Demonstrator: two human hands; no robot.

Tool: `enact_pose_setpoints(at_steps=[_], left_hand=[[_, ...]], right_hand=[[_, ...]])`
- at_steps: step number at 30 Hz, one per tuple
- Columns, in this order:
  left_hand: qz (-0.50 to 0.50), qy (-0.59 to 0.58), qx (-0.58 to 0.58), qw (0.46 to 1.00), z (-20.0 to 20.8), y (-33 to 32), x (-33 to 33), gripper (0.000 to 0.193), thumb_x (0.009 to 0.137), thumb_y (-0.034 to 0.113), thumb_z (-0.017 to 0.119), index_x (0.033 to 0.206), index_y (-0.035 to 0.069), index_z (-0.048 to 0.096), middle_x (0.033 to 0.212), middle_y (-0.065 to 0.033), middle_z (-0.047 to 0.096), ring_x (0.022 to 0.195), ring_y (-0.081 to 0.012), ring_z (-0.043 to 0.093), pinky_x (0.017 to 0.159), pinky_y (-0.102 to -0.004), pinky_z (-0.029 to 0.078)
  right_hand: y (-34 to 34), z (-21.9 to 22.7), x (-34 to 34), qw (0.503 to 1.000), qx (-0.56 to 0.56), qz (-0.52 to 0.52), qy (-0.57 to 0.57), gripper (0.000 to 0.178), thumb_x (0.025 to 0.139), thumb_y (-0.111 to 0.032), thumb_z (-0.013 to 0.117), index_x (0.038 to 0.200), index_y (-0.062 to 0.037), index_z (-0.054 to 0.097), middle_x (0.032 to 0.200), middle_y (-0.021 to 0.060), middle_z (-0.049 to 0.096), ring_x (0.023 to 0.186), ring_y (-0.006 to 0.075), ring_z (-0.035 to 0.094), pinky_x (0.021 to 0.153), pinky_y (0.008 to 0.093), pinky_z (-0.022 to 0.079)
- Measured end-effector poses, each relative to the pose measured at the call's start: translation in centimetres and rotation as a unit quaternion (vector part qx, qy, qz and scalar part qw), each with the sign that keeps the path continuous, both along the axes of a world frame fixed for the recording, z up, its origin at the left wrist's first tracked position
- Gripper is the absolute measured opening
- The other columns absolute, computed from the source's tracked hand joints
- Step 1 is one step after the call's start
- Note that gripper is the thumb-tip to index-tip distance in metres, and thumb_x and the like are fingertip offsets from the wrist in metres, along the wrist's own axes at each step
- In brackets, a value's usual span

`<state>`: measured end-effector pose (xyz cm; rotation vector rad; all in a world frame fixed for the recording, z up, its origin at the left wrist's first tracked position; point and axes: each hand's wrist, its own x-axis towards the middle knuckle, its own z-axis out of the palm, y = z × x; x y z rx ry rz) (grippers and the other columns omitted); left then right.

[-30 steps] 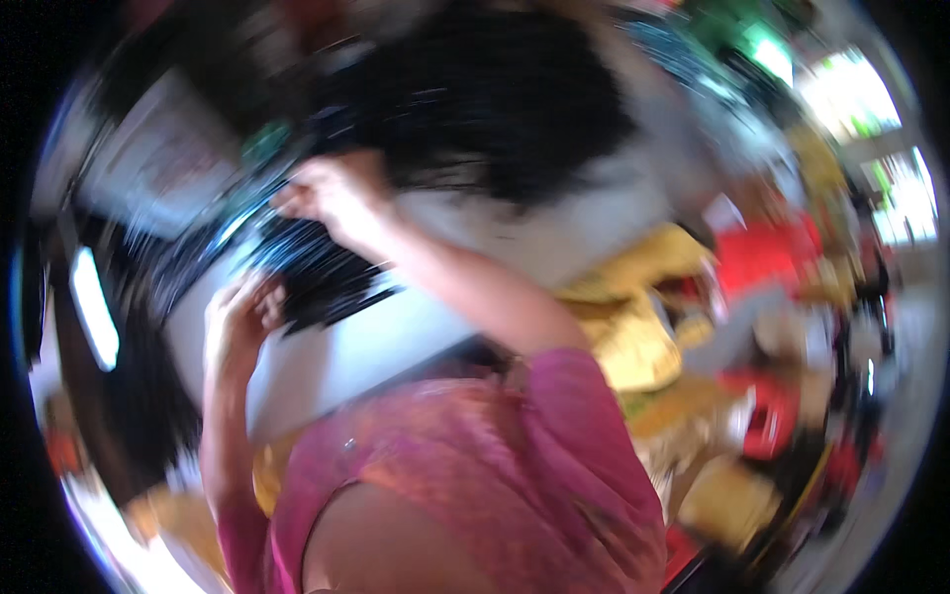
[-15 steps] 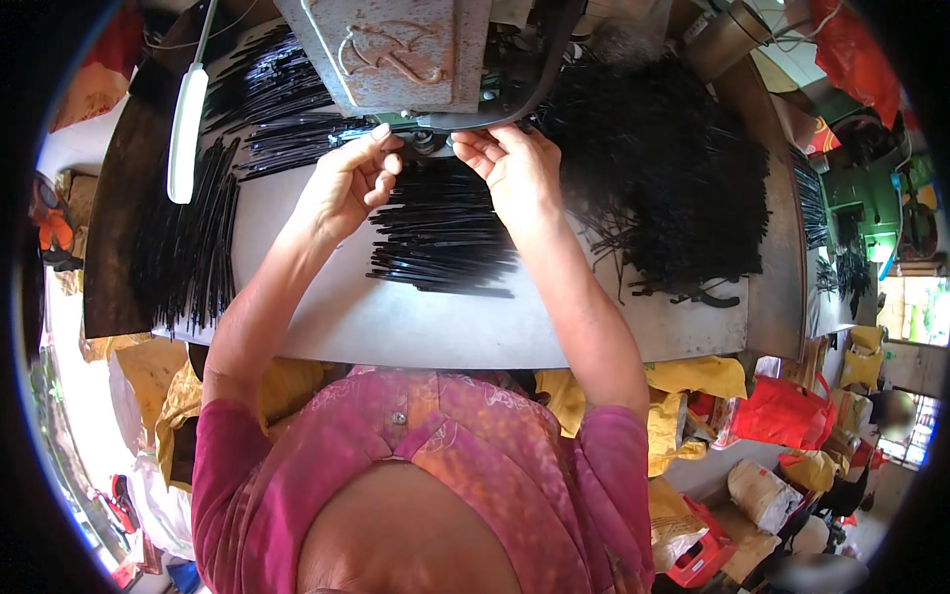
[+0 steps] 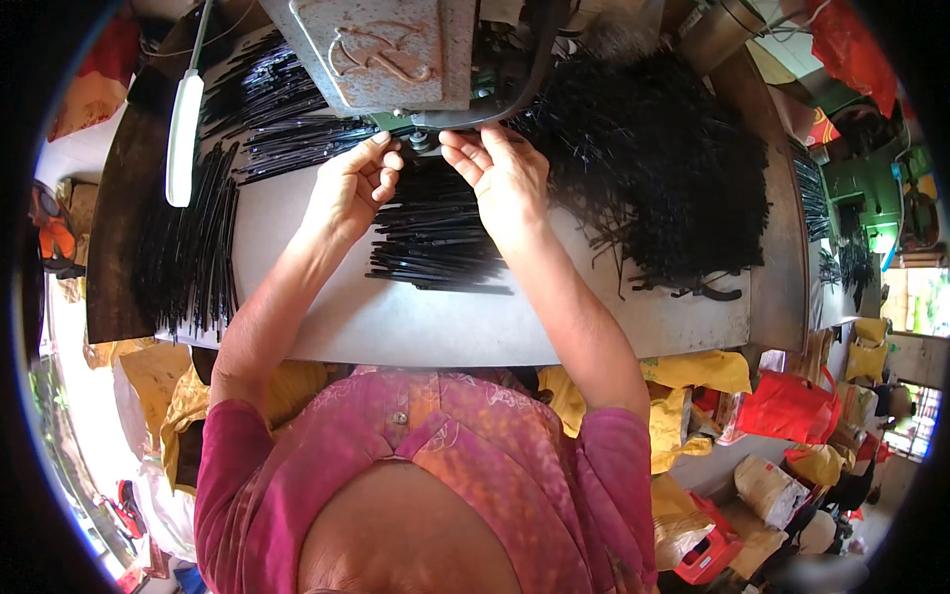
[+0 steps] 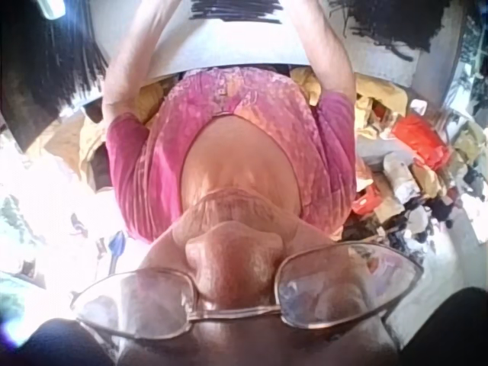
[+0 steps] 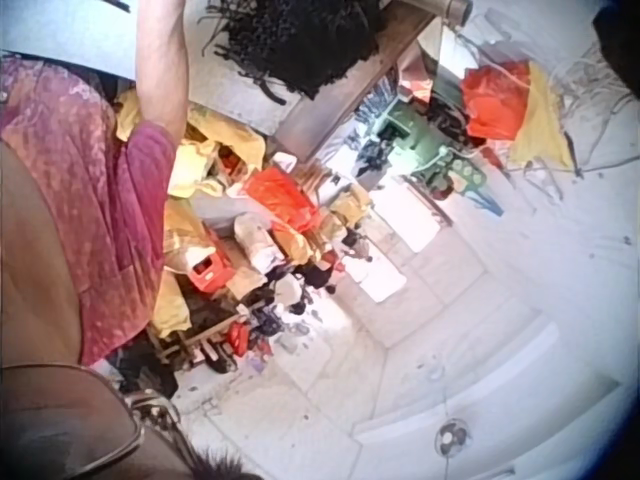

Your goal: The person assembles small plastic components and fasteners using a riveting machine or press machine.

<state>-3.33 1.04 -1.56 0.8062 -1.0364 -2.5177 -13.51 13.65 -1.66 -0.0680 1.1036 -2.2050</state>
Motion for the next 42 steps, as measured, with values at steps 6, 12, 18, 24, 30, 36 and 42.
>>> enact_pose_setpoints(at_steps=[6, 12, 18, 24, 30, 36, 42], left_hand=[[-0.035, 0.031, -0.006, 0.999, -0.8, -0.2, -0.4, 0.016, 0.078, 0.015, 0.054, 0.081, -0.001, 0.053, 0.065, -0.0080, 0.057, 0.051, -0.0115, 0.048, 0.044, -0.0209, 0.035], [-0.029, 0.020, -0.038, 0.999, -0.1, -0.9, 0.0, 0.017, 0.079, 0.015, 0.054, 0.083, -0.002, 0.054, 0.068, -0.0069, 0.058, 0.053, -0.0098, 0.049, 0.046, -0.0184, 0.038], [-0.094, -0.004, -0.020, 0.995, 0.9, -2.1, 0.5, 0.015, 0.075, 0.013, 0.055, 0.082, -0.001, 0.053, 0.074, -0.0095, 0.058, 0.062, -0.0142, 0.055, 0.053, -0.0209, 0.043], [-0.104, 0.042, -0.042, 0.993, 1.4, -1.4, 0.5, 0.010, 0.070, 0.006, 0.053, 0.079, 0.000, 0.052, 0.078, -0.0105, 0.057, 0.064, -0.0158, 0.052, 0.056, -0.0232, 0.042], [-0.133, -0.037, -0.141, 0.980, 2.0, -0.4, 0.6, 0.011, 0.076, 0.018, 0.054, 0.073, 0.007, 0.054, 0.064, 0.0014, 0.053, 0.048, -0.0040, 0.040, 0.041, -0.0156, 0.029], [-0.115, -0.067, -0.183, 0.974, 2.1, -0.3, 1.4, 0.012, 0.076, 0.018, 0.057, 0.074, 0.006, 0.056, 0.061, 0.0029, 0.052, 0.042, -0.0028, 0.036, 0.037, -0.0158, 0.025], [-0.139, -0.063, -0.251, 0.956, 2.0, -0.3, 2.0, 0.010, 0.074, 0.016, 0.059, 0.074, 0.007, 0.055, 0.062, -0.0002, 0.054, 0.042, -0.0030, 0.036, 0.038, -0.0160, 0.024]], right_hand=[[0.8, -0.8, -0.3, 0.998, -0.065, 0.005, 0.006, 0.018, 0.084, -0.008, 0.043, 0.093, 0.0050, 0.052, 0.089, 0.0188, 0.057, 0.084, 0.0276, 0.057, 0.075, 0.0368, 0.049], [3.4, 1.8, -0.7, 0.982, 0.133, 0.121, 0.048, 0.025, 0.078, -0.016, 0.057, 0.084, 0.0078, 0.051, 0.071, 0.0156, 0.058, 0.057, 0.0203, 0.060, 0.048, 0.0249, 0.051], [10.6, 4.6, -4.3, 0.818, 0.418, 0.021, 0.394, 0.012, 0.073, -0.009, 0.059, 0.081, -0.0002, 0.059, 0.066, 0.0069, 0.058, 0.047, 0.0096, 0.051, 0.044, 0.0182, 0.042], [13.5, 3.6, -8.1, 0.609, 0.522, -0.052, 0.596, 0.012, 0.070, -0.008, 0.058, 0.081, -0.0062, 0.062, 0.077, 0.0031, 0.057, 0.066, 0.0153, 0.055, 0.060, 0.0238, 0.042], [11.7, 2.8, -8.1, 0.475, 0.588, 0.021, 0.654, 0.012, 0.072, -0.016, 0.055, 0.080, -0.0088, 0.061, 0.081, 0.0045, 0.057, 0.073, 0.0243, 0.056, 0.066, 0.0318, 0.044], [12.4, 5.5, -7.0, 0.403, 0.561, -0.045, 0.721, 0.008, 0.073, -0.013, 0.055, 0.077, -0.0078, 0.058, 0.075, 0.0063, 0.055, 0.070, 0.0247, 0.055, 0.061, 0.0317, 0.044], [9.0, 6.1, -1.7, 0.608, 0.358, 0.055, 0.707, 0.016, 0.076, -0.015, 0.054, 0.089, -0.0082, 0.058, 0.073, 0.0095, 0.060, 0.059, 0.0246, 0.057, 0.054, 0.0302, 0.045]])
